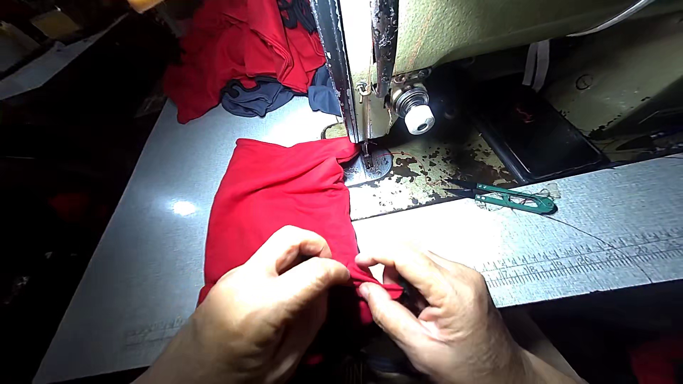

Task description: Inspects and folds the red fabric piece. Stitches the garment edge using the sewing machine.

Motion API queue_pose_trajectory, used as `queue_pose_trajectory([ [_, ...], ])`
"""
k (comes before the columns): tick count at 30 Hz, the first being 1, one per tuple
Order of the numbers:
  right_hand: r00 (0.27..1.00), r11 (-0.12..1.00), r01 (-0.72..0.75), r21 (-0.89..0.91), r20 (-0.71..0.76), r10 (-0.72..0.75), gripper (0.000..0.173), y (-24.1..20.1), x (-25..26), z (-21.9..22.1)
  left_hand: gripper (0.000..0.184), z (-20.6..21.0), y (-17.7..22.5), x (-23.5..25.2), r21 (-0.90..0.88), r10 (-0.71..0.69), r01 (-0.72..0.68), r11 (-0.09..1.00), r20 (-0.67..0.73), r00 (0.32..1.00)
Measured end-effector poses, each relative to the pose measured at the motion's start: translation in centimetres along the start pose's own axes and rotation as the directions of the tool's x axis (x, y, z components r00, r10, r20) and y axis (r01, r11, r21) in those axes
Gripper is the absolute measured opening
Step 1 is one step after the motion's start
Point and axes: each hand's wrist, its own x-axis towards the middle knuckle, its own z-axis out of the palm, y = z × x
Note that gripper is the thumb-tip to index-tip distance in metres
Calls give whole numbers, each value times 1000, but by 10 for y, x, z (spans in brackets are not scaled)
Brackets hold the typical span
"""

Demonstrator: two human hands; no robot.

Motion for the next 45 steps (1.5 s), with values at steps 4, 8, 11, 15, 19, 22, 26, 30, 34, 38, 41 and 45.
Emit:
queue_pose_trajectory([
  [4, 998, 998, -67, 18, 15, 67, 12, 1, 1, 1, 14, 7, -4, 0, 86, 84, -85, 993, 15, 996],
  [8, 954, 944, -295, 151, 107, 281, 16, -6, 6, -8, 11, 8, -4, 3, 67, 104, -105, 992, 15, 994],
  [11, 888, 843, -460, 277, 159, 432, 15, -7, 9, -11, 8, 7, -4, 5, 57, 100, -101, 993, 19, 995],
  [15, 839, 706, -538, 460, 212, 501, 14, -6, 12, -8, 13, 10, -4, 5, 107, 105, -105, 989, 11, 994],
  [19, 859, 710, -509, 486, 233, 456, 14, -4, 10, -6, 17, 11, -6, 6, 204, 141, -146, 968, 36, 989],
  [22, 861, 738, -509, 443, 241, 448, 13, -2, 9, -5, 20, 11, -6, 7, 273, 143, -158, 949, 75, 987],
  [26, 881, 804, -473, 361, 194, 431, 9, -1, 7, -6, 17, 11, -5, 8, 141, 99, -102, 985, 33, 995],
  [30, 853, 717, -517, 467, 218, 473, 9, -7, 10, -10, 13, 10, -6, 6, 60, 79, -78, 995, -19, 997],
  [34, 850, 698, -523, 489, 235, 471, 15, -11, 14, -9, 13, 8, -10, 4, 37, 126, -125, 991, -38, 991],
  [38, 857, 730, -514, 451, 243, 454, 14, -11, 12, -7, 17, 7, -9, 4, 85, 191, -189, 978, -14, 982],
  [41, 863, 747, -506, 432, 242, 444, 13, -10, 11, -7, 18, 6, -8, 5, 119, 209, -205, 972, -22, 978],
  [45, 856, 732, -517, 443, 262, 446, 15, -8, 11, -7, 17, 7, -8, 6, 126, 208, -201, 971, -41, 977],
])
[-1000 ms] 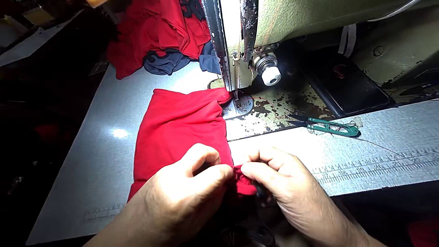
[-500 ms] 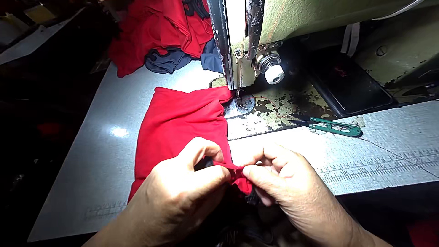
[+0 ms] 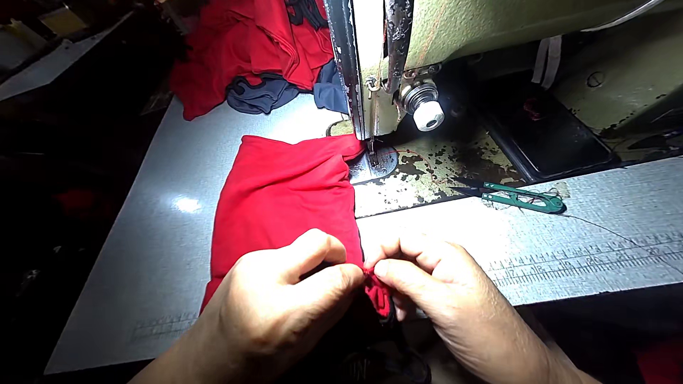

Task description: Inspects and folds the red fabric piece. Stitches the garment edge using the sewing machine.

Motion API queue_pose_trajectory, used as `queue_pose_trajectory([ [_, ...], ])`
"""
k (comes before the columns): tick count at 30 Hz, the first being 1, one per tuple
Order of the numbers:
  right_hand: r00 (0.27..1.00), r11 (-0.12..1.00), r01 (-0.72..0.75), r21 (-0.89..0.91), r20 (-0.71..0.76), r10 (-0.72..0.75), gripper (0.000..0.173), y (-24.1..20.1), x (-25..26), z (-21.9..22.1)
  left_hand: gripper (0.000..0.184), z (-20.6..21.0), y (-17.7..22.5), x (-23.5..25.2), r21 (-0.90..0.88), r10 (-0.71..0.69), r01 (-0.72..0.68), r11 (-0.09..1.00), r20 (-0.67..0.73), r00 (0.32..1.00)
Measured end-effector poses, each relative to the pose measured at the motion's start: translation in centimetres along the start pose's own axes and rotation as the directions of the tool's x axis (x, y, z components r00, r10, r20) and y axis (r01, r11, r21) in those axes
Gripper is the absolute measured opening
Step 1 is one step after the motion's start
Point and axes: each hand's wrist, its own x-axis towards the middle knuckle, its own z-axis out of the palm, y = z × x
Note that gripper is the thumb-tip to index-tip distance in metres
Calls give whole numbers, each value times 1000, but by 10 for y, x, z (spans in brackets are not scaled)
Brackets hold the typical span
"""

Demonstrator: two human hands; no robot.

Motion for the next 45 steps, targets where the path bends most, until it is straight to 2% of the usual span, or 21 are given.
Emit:
queue_pose_trajectory([
  [7, 1000, 1000, 10, 29, 20, -11, 17, 2, -1, 1, 18, 0, -1, 0, -26, -31, 31, 999, 0, 1000],
  [18, 999, 998, 47, -37, 25, -46, 14, 2, -3, -2, 12, 3, 1, 2, -203, -143, 140, 969, -4, 990],
  [21, 987, 968, 153, -199, -20, -160, 7, 1, -7, 1, 11, 1, 2, 2, -236, -179, 174, 956, -1, 984],
  [24, 973, 901, 214, -377, 4, -230, 29, -3, -12, 5, 11, 1, 4, 1, -279, -259, 251, 927, 8, 966],
  [25, 970, 876, 224, -426, 8, -244, 30, -4, -13, 7, 11, 1, 4, 1, -285, -275, 266, 921, 10, 961],
  [27, 953, 849, 265, -458, -10, -303, 22, -2, -12, 10, 12, 1, 4, 1, -296, -286, 278, 914, 17, 958],
  [29, 933, 839, 297, -457, -51, -357, 8, 2, -10, 12, 13, 1, 5, 1, -295, -286, 278, 914, 18, 958],
  [31, 932, 859, 289, -422, -82, -353, 2, 2, -9, 10, 13, 0, 5, 2, -289, -297, 290, 913, 21, 955],
  [38, 980, 962, 159, -220, -85, -181, 11, -3, -10, 6, 8, 1, 6, 3, -418, -367, 359, 835, 65, 928],
  [45, 955, 924, 271, -268, -44, -293, 5, 8, -5, 8, 9, 1, 6, 4, -413, -373, 372, 831, 82, 924],
])
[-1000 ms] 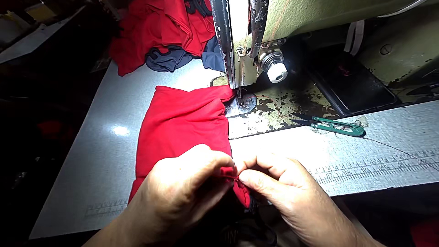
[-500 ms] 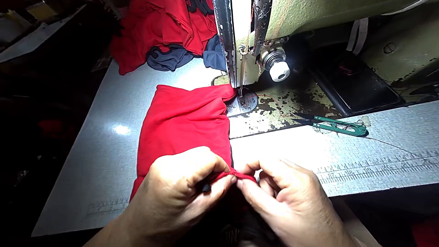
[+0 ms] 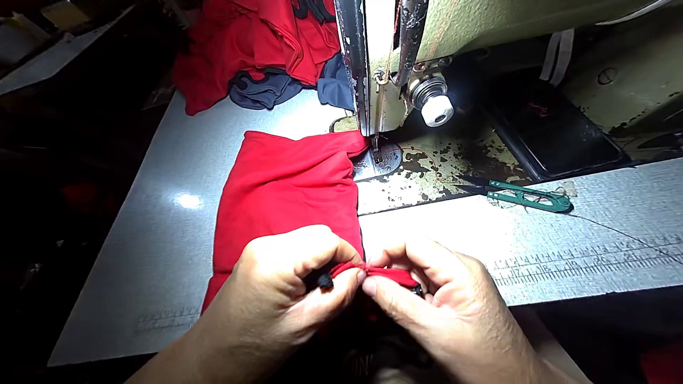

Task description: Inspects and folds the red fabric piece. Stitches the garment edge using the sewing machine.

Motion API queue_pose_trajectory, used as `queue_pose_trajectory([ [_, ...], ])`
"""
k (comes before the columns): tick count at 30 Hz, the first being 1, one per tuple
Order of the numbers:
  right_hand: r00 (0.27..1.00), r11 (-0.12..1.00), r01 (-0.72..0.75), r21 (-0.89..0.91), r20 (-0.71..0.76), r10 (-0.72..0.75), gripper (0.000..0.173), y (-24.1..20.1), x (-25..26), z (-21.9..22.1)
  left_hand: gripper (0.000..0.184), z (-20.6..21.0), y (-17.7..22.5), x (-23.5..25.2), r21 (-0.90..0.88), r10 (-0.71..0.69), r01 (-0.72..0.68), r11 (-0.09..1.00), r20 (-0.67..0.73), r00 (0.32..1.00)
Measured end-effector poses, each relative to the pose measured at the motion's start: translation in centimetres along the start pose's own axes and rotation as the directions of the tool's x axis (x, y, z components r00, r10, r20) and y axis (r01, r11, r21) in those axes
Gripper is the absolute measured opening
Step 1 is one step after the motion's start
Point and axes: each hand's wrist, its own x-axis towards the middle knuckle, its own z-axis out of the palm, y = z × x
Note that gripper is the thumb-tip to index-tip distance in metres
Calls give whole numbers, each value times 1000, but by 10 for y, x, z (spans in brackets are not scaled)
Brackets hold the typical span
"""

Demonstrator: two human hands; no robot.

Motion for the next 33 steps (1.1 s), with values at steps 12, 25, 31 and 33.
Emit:
queue_pose_trajectory([
  [12, 976, 975, 76, -210, -182, -116, 6, 2, 0, 4, 16, 8, 25, -5, 156, -10, 19, 988, -60, 998],
  [25, 976, 995, -93, 37, -192, 98, 11, -11, -6, 1, 22, 20, 37, -9, 139, -110, 115, 984, -39, 993],
  [31, 977, 995, -95, -2, -189, 93, 14, -7, -9, 2, 28, 14, 43, -8, 45, -197, 194, 980, 72, 978],
  [33, 976, 997, -68, -32, -210, 60, 7, -3, -10, 4, 22, 19, 34, -7, -24, -202, 202, 979, 0, 979],
])
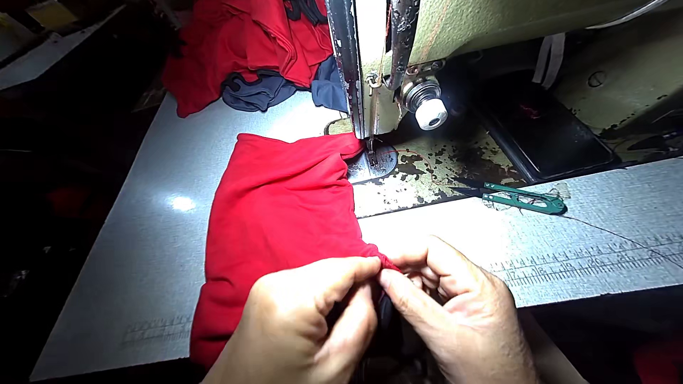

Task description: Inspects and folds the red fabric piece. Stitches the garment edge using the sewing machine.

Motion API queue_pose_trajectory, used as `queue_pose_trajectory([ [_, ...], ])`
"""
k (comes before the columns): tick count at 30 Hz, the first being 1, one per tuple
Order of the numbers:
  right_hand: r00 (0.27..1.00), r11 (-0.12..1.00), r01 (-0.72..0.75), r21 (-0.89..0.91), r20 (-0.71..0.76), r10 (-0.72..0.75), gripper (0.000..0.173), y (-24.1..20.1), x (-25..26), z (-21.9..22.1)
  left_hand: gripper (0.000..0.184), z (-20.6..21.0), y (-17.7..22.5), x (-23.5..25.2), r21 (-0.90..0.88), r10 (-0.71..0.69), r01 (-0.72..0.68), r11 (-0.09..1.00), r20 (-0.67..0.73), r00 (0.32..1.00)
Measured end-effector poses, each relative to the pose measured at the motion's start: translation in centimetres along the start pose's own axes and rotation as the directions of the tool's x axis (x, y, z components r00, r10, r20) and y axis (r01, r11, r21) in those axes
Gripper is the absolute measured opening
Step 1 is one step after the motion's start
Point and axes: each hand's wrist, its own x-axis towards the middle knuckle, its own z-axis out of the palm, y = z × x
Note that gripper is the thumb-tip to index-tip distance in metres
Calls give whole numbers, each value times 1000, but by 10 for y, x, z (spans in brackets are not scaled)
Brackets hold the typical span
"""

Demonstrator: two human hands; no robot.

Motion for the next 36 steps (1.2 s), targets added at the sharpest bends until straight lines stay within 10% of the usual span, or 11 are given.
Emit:
queue_pose_trajectory([
  [5, 999, 999, 17, -40, 38, -16, 10, -7, 0, -2, 19, -4, -26, 17, 119, 111, -101, 988, -78, 991],
  [13, 992, 985, 84, -149, 111, -68, 7, 7, 8, -9, 10, -9, -35, 28, -185, 53, -31, 982, 116, 992],
  [19, 961, 652, 273, -708, 231, -152, 28, 23, 26, -25, 17, 7, -40, 57, 492, -7, -114, 863, 238, 971],
  [23, 937, 620, 350, -702, 257, -239, 16, 33, 30, -29, 19, 12, -47, 67, 520, -74, -64, 852, 240, 968],
  [36, 508, 350, 854, -385, 763, -400, 31, 36, 57, -65, 30, 30, -55, 43, 673, 99, -72, 736, -1, 995],
])
